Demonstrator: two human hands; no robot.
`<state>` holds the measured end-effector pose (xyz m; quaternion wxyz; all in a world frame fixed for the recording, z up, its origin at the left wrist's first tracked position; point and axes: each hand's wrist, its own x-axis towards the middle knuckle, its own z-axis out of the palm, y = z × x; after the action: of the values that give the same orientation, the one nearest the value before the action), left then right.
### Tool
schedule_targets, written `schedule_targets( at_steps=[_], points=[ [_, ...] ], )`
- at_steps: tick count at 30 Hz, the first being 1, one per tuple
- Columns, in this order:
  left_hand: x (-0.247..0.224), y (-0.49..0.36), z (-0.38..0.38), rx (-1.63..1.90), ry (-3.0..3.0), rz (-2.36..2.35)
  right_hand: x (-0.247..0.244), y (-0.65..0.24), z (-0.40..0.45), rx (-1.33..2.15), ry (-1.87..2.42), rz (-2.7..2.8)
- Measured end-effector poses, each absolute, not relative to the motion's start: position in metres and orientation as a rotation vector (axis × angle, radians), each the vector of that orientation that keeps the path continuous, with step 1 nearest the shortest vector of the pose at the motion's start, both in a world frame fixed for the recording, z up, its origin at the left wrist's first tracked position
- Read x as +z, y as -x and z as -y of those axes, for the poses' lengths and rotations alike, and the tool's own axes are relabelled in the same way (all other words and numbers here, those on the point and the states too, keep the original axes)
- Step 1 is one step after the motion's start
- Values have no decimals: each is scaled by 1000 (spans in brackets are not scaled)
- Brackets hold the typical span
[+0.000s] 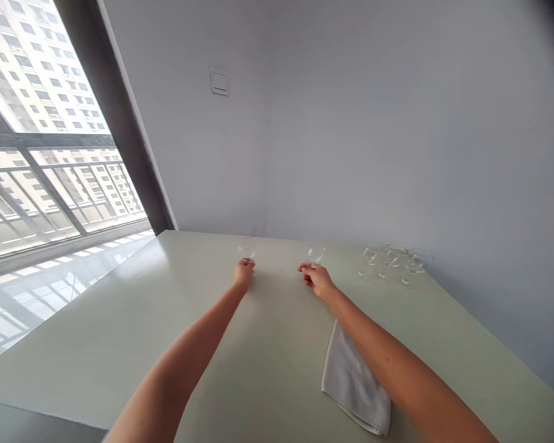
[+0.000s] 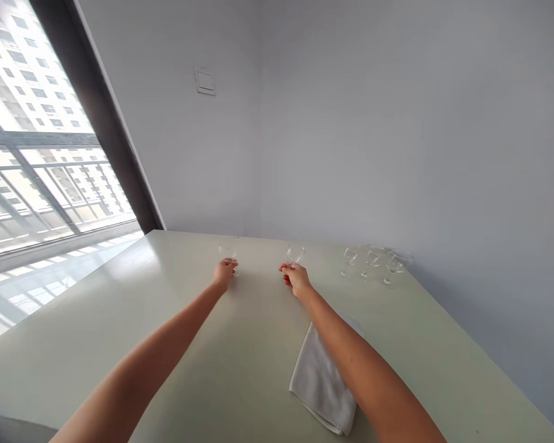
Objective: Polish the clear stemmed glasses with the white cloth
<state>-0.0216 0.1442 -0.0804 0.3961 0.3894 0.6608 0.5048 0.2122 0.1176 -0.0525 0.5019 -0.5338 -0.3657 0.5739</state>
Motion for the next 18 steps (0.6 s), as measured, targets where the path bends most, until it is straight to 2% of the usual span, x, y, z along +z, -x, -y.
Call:
schedule_targets(
  at_steps=[4, 8, 18],
  points=[
    [-72, 110, -138, 1335, -893, -1817, -48, -189, -102, 1485, 1260, 902],
    [-66, 163, -134, 1370, -824, -1892, -48, -172, -82, 1572, 1232, 925],
    [-47, 195, -123, 1533, -777, -2033, -62, -162, -56, 1691, 1184, 931]
  ],
)
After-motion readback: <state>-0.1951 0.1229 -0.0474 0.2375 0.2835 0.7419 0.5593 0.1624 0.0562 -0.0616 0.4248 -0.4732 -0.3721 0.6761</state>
